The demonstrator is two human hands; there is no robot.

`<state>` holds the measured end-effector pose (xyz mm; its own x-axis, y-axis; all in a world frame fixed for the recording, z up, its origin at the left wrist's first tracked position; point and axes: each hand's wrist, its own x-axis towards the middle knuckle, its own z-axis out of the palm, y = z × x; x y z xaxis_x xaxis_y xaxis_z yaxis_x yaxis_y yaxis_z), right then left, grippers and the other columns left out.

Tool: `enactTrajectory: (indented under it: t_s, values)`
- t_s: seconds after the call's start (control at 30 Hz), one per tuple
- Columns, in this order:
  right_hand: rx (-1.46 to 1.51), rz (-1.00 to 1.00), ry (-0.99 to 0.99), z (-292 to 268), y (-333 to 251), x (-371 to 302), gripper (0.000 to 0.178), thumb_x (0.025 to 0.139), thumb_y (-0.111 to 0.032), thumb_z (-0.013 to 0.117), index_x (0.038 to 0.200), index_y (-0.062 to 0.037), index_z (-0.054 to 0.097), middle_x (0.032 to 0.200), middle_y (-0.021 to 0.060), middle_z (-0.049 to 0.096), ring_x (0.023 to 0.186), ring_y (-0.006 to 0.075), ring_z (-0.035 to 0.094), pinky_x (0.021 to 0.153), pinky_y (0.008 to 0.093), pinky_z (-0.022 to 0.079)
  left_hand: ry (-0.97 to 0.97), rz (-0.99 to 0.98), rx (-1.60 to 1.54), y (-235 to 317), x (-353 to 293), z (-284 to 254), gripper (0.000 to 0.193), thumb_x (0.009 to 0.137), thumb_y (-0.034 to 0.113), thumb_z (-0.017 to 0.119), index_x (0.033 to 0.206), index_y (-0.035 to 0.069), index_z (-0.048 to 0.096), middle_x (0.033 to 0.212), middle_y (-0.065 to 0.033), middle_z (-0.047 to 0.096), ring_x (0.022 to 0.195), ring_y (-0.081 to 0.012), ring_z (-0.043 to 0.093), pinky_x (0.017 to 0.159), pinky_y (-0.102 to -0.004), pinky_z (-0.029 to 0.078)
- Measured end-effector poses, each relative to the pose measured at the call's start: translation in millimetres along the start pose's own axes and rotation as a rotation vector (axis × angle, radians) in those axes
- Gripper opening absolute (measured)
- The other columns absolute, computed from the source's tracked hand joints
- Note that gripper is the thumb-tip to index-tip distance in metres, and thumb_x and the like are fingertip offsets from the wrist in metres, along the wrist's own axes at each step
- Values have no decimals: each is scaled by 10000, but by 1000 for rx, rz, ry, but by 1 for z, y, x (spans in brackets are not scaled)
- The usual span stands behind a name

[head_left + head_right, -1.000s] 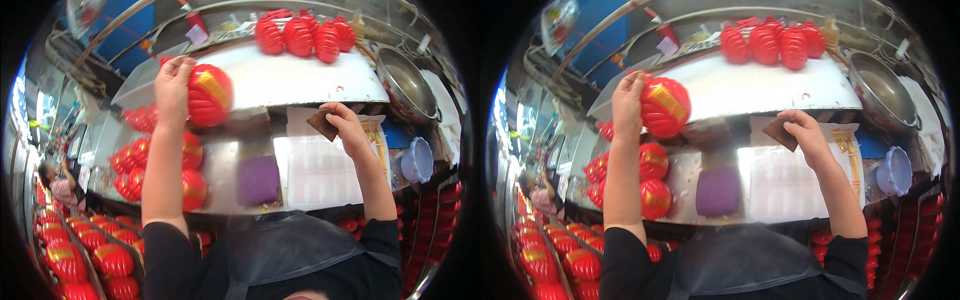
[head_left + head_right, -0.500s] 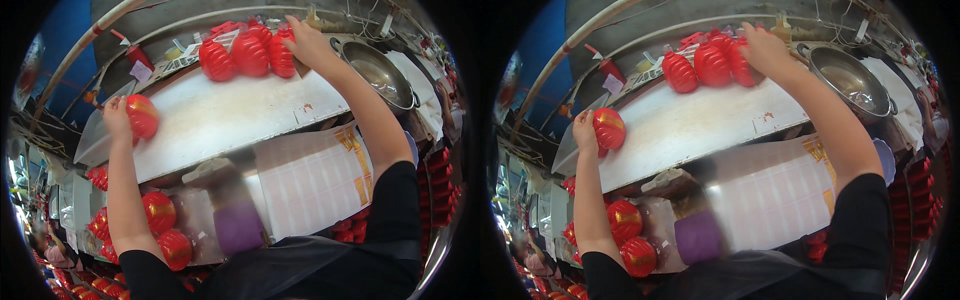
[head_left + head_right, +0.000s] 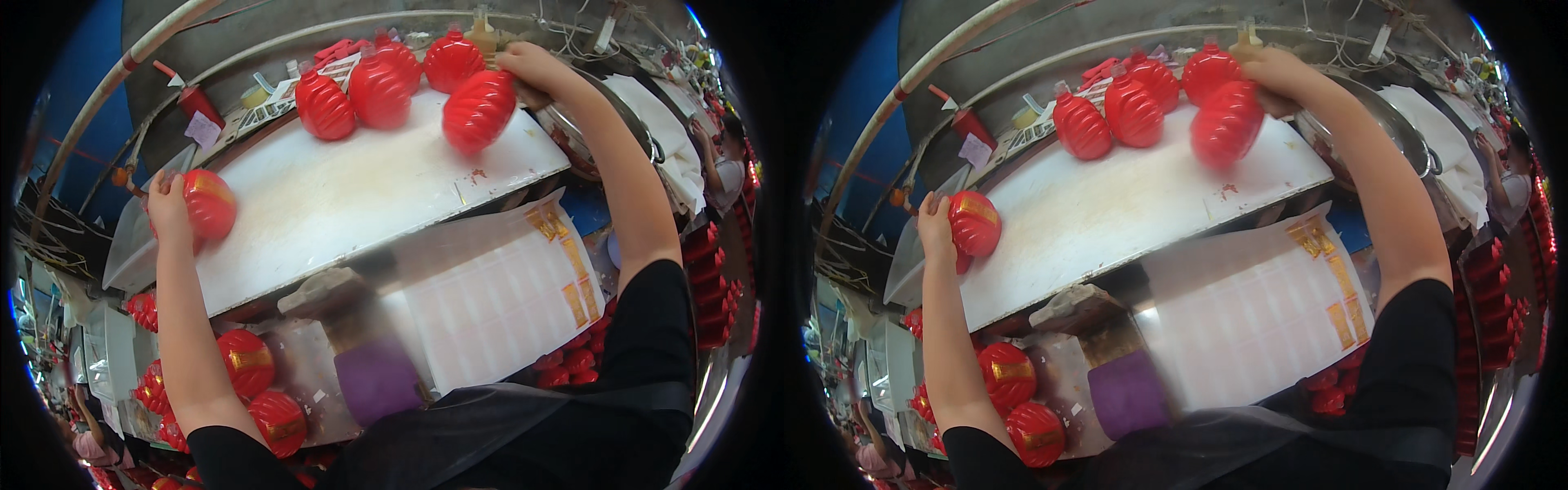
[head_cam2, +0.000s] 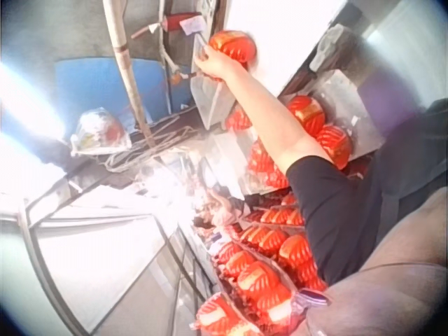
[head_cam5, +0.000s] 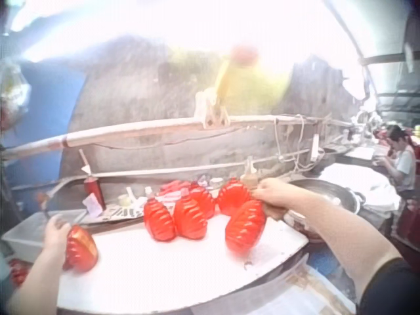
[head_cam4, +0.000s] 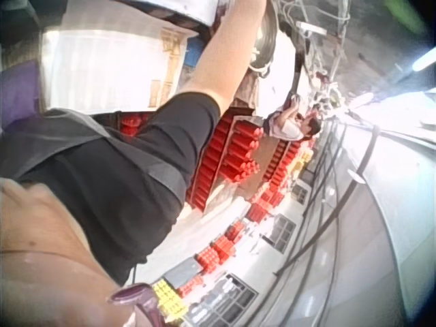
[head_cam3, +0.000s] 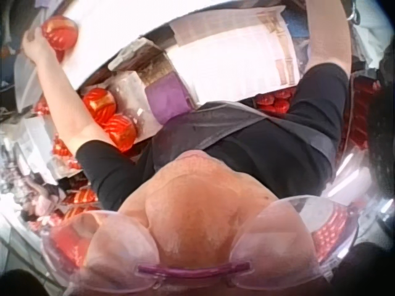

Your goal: The person repeatedly picks up red plastic bottles, applies a gold label to each bottle's body, smooths the label, and places the labeled bottle into a metal bowl. The process is repeated for multiple bottles throughout the clip.

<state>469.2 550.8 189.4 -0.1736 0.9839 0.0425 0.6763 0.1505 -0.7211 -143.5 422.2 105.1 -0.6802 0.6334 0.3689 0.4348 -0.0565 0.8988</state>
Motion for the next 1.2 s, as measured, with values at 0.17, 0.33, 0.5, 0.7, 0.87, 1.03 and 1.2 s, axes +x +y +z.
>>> enactTrajectory:
  t_s: [0.17,0.33,0.5,0.7,0.87,1.03,1.2]
  values:
    - [397,185,378,-94,63,-73,279,992,-369,620,847,-131,626,595,-34,520,393,68,408,344,260,289,61,131,-71,44,-36,1,429,1021,130,641,1423,-3,572,1396,-167,618,1306,-243,585,1121,-345,435]
    - [431,370,675,-148,122,-127,385,977,-387,614,682,-141,591,539,-13,511,393,113,420,374,308,308,-239,148,-216,105,-88,22,335,1031,66,605,1362,15,624,1359,-119,649,1298,-203,586,1132,-331,426]
    - [676,277,712,-125,199,-110,224,935,-149,614,749,-33,662,646,36,610,484,133,552,443,293,387,-508,198,-255,153,-194,54,313,1003,40,604,1310,2,651,1313,-95,676,1253,-174,593,1112,-306,404]
    - [-363,424,822,-98,212,-93,471,918,-396,666,1158,8,695,1178,275,721,1158,424,684,997,486,527,-724,21,-354,170,-312,44,268,973,46,653,1234,-4,686,1157,-44,699,955,-88,603,874,-245,482]
    - [-457,353,518,-107,185,-101,704,786,-526,789,1139,75,696,1125,323,720,1133,430,699,961,482,557,-702,-236,-434,134,-347,27,209,992,23,636,1195,-3,679,1120,-91,739,1079,-157,672,998,-301,495]
    - [-549,297,354,-110,185,-101,562,761,-390,798,1092,56,716,1071,298,735,1058,406,728,930,465,563,-717,-276,-353,100,-365,7,203,989,67,655,1179,10,695,1095,-47,726,1038,-117,661,933,-266,514]
    - [-262,199,743,-101,217,-87,392,810,-331,718,888,53,738,882,251,746,881,373,753,810,439,564,-775,-218,-259,85,-384,-5,205,987,19,634,1187,9,677,1105,-70,736,1040,-125,671,965,-276,513]
